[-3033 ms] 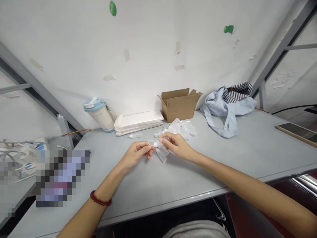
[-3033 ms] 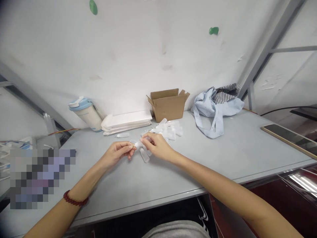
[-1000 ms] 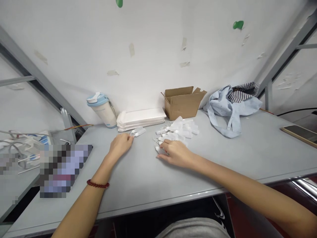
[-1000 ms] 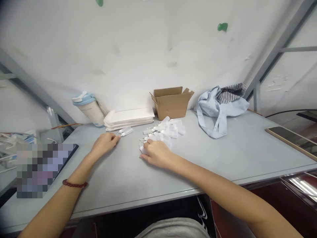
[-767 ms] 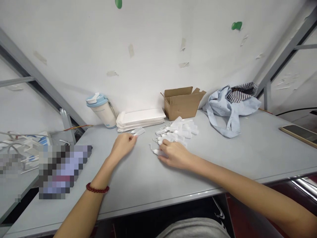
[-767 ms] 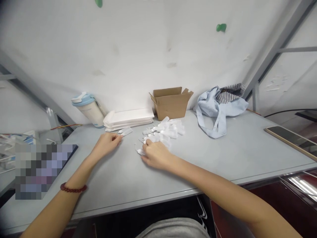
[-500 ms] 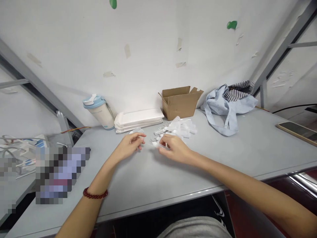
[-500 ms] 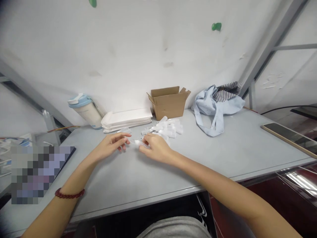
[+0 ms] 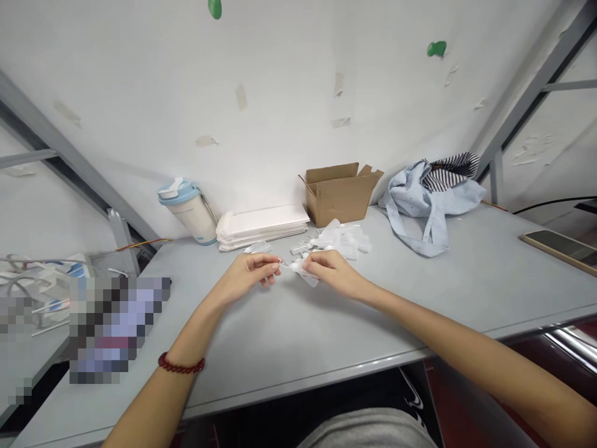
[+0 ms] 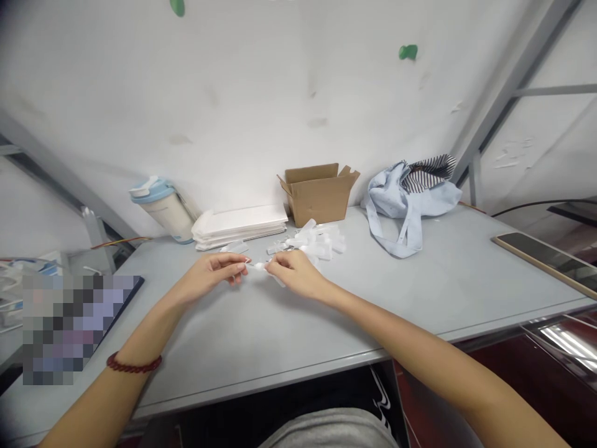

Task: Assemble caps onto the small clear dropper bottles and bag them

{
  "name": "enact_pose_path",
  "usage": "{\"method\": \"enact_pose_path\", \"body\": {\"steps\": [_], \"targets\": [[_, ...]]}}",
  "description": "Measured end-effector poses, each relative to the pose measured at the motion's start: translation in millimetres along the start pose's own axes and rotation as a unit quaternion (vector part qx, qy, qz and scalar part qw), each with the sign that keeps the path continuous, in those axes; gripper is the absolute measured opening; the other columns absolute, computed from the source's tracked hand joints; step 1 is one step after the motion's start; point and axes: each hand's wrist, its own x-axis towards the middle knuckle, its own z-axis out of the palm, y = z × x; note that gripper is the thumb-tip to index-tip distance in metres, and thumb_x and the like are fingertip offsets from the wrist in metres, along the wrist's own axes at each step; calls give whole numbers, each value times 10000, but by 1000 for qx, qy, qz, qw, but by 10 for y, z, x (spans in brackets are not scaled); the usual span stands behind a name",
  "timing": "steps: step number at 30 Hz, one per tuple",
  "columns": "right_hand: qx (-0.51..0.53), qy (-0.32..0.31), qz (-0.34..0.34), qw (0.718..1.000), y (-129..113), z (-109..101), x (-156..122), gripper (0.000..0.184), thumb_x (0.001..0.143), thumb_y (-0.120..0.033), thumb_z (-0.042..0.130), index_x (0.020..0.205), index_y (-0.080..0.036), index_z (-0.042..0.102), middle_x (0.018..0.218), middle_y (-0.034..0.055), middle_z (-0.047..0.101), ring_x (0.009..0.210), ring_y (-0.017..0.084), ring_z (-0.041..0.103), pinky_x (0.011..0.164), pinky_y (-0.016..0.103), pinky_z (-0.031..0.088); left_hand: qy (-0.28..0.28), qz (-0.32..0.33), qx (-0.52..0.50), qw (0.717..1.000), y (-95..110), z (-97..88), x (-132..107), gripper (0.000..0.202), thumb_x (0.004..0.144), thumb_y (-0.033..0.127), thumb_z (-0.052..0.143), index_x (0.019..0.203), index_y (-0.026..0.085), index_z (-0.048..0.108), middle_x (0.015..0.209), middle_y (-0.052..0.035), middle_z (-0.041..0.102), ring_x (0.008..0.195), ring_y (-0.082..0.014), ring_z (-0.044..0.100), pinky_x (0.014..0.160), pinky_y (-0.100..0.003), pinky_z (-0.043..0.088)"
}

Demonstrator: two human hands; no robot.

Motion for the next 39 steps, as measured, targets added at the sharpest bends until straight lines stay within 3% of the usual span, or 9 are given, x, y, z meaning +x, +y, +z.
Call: {"method": "enact_pose_path", "body": {"steps": [8,13,17,23,29,39], "targets": [[113,-9,67,991,48,-1,32,322,806,-384,468,582,-154,497,510,-64,297,452,64,261,448,229,187,4,-13,49,999,33,25,-5,285,740,400,613,842,143,683,701,-39,651,609,-149,571,600,-275,468],[130,22,77,988,4,-17,28,417,793,-478,501,523,-178,398,494,-72,242,454,64,254,455,233,151,19,-25,81,996,38,28,5,292,713,388,633,845,134,695,662,-33,641,612,-160,575,625,-288,472],[124,42,72,989,-29,-16,21,438,795,-500,486,510,-178,400,485,-82,195,441,60,227,462,233,160,-23,-25,50,998,24,31,-10,321,708,360,648,940,141,682,732,-36,654,644,-158,582,643,-288,469],[34,71,63,995,36,-29,34,448,820,-473,455,502,-159,476,423,-68,280,420,67,274,461,230,202,-73,-30,10,997,50,21,-58,299,711,324,667,964,165,675,783,-38,662,692,-163,592,669,-292,476],[9,88,57,994,60,-42,43,466,814,-430,478,436,-165,416,403,-59,303,414,63,272,454,230,209,-69,-4,17,997,50,4,-60,236,746,371,649,853,167,698,739,-30,649,658,-148,565,650,-273,462],[86,50,55,994,92,-30,43,475,817,-456,503,445,-181,390,407,-75,227,408,64,238,443,242,178,-43,18,-65,997,-15,84,-5,223,736,369,668,765,147,661,661,-9,618,577,-122,546,616,-270,463]]}}
